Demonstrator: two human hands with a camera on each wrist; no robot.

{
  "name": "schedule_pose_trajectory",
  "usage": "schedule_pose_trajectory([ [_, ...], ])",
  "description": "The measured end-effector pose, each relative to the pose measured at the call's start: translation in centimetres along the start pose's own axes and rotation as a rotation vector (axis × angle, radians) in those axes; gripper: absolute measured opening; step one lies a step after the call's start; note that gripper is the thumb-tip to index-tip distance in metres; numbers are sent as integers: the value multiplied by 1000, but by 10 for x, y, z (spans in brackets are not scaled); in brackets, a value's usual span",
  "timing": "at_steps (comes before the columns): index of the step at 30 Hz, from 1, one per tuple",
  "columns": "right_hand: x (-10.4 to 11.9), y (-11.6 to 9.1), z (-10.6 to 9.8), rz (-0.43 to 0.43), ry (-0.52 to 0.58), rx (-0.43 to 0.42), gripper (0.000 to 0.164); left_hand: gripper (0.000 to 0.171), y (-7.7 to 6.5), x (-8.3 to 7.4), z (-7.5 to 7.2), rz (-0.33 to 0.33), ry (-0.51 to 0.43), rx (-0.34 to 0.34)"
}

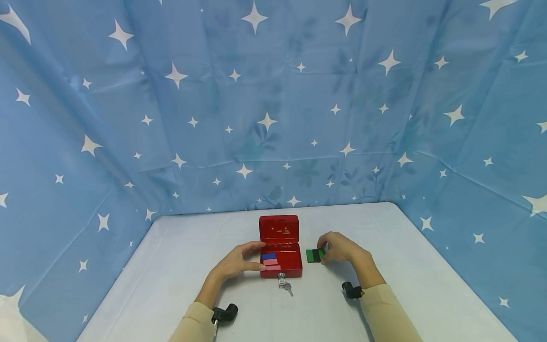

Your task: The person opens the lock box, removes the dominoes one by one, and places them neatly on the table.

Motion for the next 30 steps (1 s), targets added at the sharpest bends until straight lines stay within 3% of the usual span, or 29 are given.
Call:
schedule_pose_trajectory([
  [30,5,0,-4,-14,26,-9,45,68,1,3,0,6,-5,5],
])
Point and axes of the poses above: each hand's wrist, its own y-axis towards the middle knuckle, its own z-axis out of the palm, x = y × z, the point moved 9 cm from there along y, towards the middle knuckle, and after that the axes turned 7 degrees about -x, right-handed, at the moved point
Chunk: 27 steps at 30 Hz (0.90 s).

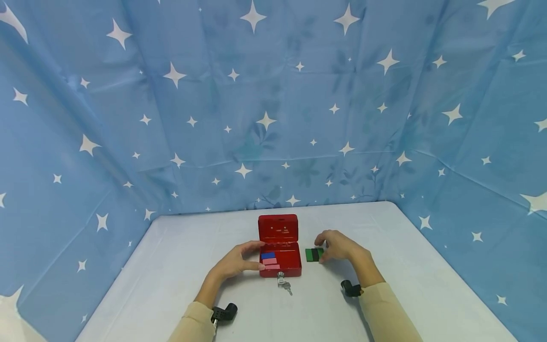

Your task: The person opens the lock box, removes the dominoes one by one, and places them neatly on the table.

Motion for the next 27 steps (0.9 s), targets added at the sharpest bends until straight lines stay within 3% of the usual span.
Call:
schedule_pose_trajectory([
  [8,11,2,0,-21,-7,-9,43,69,-1,1,0,-3,8,-5],
  [16,36,1,-15,-78,-8,-97,41,68,0,3,-1,-4,1,-8],
  [27,58,-1,-22,-133,-33,-136,38,70,0,3,0,-10,3,-7],
])
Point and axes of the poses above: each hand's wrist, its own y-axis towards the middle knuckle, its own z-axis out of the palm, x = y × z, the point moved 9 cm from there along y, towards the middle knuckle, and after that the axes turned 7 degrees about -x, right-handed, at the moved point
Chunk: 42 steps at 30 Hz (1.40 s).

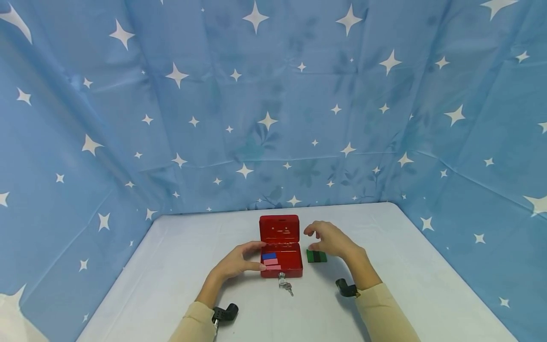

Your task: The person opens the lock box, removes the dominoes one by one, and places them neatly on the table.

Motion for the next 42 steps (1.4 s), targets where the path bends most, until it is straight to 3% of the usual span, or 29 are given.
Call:
schedule_pose_trajectory([
  [8,5,2,-2,-6,-5,-25,38,70,0,0,0,-2,-7,1],
  [27,29,4,2,-118,30,-71,40,67,-1,-2,0,0,-10,5],
  [42,51,12,17,-162,80,-65,40,68,0,-2,-1,-7,3,5],
])
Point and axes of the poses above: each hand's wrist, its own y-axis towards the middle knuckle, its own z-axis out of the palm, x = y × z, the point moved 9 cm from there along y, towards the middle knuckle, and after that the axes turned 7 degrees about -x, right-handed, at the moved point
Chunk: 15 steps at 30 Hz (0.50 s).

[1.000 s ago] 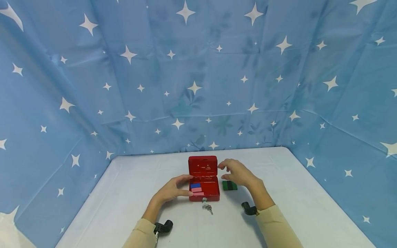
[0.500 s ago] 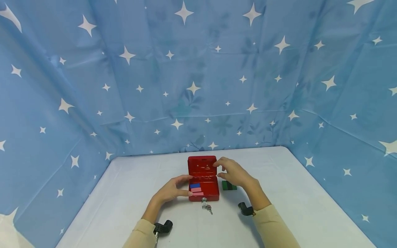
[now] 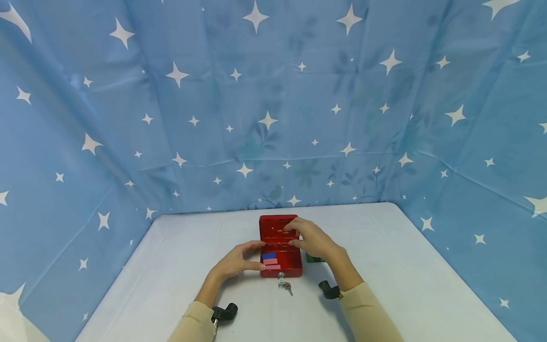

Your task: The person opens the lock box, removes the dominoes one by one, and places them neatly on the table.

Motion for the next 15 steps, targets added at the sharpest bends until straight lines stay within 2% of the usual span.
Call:
schedule_pose_trajectory([
  [6,5,5,6,-9,-6,10,40,68,0,0,-1,-3,8,-10],
  [15,11,13,23,-9,50,26,40,68,0,-2,1,8,-4,1],
])
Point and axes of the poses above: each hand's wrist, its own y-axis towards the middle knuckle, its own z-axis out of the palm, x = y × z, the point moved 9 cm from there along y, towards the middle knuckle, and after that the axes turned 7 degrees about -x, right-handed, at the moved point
